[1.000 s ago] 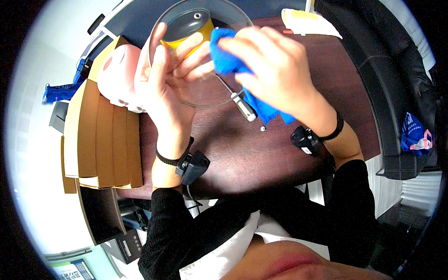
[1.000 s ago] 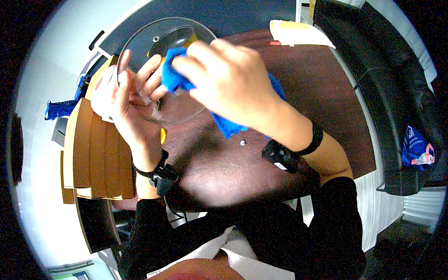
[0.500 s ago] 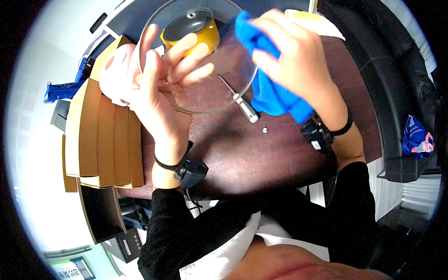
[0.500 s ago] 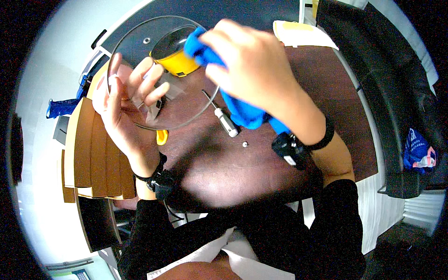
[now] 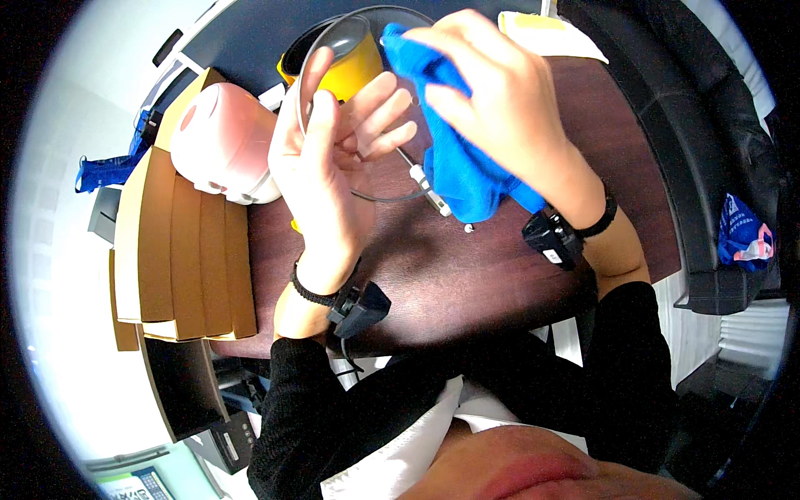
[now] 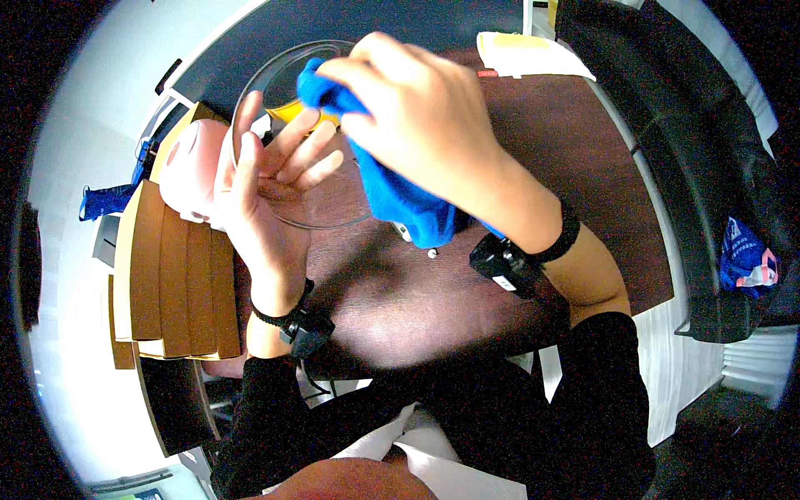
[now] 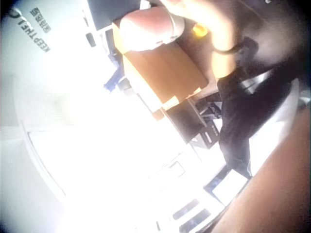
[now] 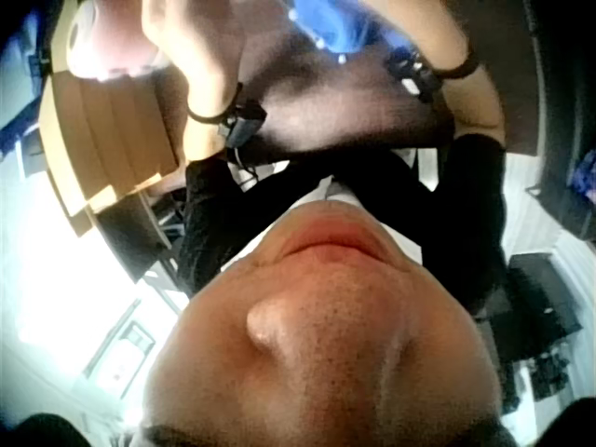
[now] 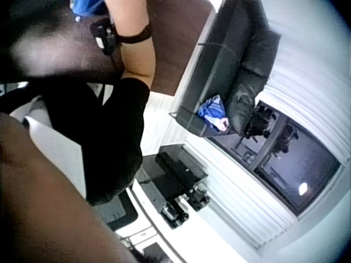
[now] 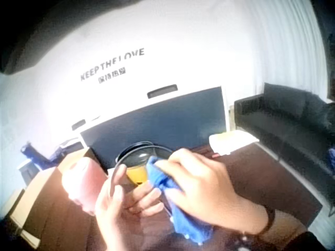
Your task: The person cleans a clear circular lid and a yellow plastic component with a blue cloth, then uses a screwdriver to fasten a screw into the yellow component. The person then places the yellow component onto the clear lid and tightens the screw to secure them together.
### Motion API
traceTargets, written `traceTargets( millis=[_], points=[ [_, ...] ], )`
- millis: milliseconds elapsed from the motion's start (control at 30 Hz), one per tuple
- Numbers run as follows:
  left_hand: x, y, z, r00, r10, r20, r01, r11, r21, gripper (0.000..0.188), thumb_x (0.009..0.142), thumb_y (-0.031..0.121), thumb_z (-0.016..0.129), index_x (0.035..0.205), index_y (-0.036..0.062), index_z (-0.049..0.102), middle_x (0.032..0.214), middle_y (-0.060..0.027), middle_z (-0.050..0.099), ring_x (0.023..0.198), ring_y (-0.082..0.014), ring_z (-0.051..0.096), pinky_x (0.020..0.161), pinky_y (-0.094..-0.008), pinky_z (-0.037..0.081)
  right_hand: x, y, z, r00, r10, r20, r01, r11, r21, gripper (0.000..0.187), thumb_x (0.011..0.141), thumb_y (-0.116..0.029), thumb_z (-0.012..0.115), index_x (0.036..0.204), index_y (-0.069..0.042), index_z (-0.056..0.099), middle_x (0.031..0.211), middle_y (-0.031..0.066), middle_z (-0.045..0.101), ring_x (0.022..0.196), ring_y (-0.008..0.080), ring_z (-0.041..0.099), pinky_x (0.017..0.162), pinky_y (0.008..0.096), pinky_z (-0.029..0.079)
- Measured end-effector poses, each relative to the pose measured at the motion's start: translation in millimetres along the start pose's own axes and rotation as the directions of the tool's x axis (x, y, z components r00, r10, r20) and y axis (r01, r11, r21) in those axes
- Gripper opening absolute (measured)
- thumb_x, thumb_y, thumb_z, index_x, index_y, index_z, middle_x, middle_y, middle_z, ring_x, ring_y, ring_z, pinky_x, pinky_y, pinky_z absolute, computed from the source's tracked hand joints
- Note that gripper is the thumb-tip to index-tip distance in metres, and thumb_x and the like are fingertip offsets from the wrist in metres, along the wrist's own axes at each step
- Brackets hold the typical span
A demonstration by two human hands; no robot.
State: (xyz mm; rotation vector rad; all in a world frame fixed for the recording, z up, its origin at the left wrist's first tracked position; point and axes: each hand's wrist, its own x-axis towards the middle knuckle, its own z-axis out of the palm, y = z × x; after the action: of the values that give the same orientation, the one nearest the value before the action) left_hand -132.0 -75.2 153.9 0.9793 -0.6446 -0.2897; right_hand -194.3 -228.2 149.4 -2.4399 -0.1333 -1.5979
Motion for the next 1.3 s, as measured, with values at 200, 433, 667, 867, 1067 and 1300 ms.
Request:
traceTargets(
  millis=[200,433,667,867,1067,1300],
  points=[
    [2,3,-11,0.997,0.005,0.072,-0.003,1.000,-0.028,0.044,0.095,0.026,0.046,0.130,0.0010,0.040,0.103,-0.0283,0.060,0.088,-0.0328,0.066,0.068,-0.0389,0.059,2,9,-12,0.994,-0.022,0.108,0.022,1.000,0.005,0.031,0.068,-0.022,0.067,0.097,-0.010,0.062,0.085,0.0066,0.059,0.073,0.0275,0.062,0.063,0.0376,0.051],
    [-1,0,-6,0.991,0.128,-0.030,-0.127,0.991,0.041,0.044,0.094,0.025,0.050,0.130,0.0008,0.041,0.102,-0.0231,0.063,0.086,-0.0220,0.065,0.068,-0.0268,0.055,-3,-26,-19,0.972,-0.181,0.151,0.160,0.977,0.143,0.031,0.061,-0.019,0.072,0.088,-0.011,0.059,0.083,0.0048,0.053,0.074,0.0209,0.060,0.060,0.0325,0.051],
    [-5,0,-2,1.000,-0.019,0.025,0.018,0.999,0.028,0.043,0.093,0.022,0.050,0.130,0.0017,0.042,0.100,-0.0112,0.063,0.079,-0.0156,0.065,0.062,-0.0269,0.056,-5,-19,-4,0.996,-0.089,0.030,0.088,0.995,0.057,0.040,0.060,-0.022,0.073,0.097,-0.012,0.062,0.087,0.0034,0.056,0.074,0.0204,0.060,0.061,0.0317,0.050],
    [-3,9,-5,0.998,-0.013,0.059,0.013,1.000,-0.009,0.043,0.095,0.025,0.046,0.131,0.0015,0.039,0.102,-0.0264,0.062,0.087,-0.0326,0.066,0.068,-0.0391,0.058,2,23,-2,0.999,0.037,-0.027,-0.035,0.998,0.059,0.029,0.073,-0.020,0.064,0.099,-0.006,0.062,0.088,0.0104,0.059,0.070,0.0307,0.062,0.063,0.0384,0.051],
    [-1,20,-14,0.998,0.035,0.046,-0.033,0.998,-0.047,0.046,0.094,0.027,0.047,0.132,0.0016,0.038,0.102,-0.0281,0.061,0.088,-0.0358,0.065,0.069,-0.0414,0.058,0,9,-8,0.992,0.100,0.081,-0.102,0.995,0.013,0.032,0.072,-0.020,0.063,0.097,-0.002,0.058,0.086,0.0140,0.060,0.068,0.0340,0.061,0.062,0.0405,0.052],
    [5,43,-35,0.963,0.266,-0.048,-0.271,0.952,-0.145,0.052,0.095,0.032,0.041,0.139,0.0062,0.030,0.114,-0.0309,0.054,0.099,-0.0398,0.060,0.075,-0.0449,0.056,-14,-44,-5,0.972,-0.073,0.224,0.014,0.967,0.255,0.033,0.064,-0.020,0.070,0.087,-0.007,0.050,0.080,0.0078,0.051,0.065,0.0249,0.059,0.056,0.0353,0.051]
  ],
)
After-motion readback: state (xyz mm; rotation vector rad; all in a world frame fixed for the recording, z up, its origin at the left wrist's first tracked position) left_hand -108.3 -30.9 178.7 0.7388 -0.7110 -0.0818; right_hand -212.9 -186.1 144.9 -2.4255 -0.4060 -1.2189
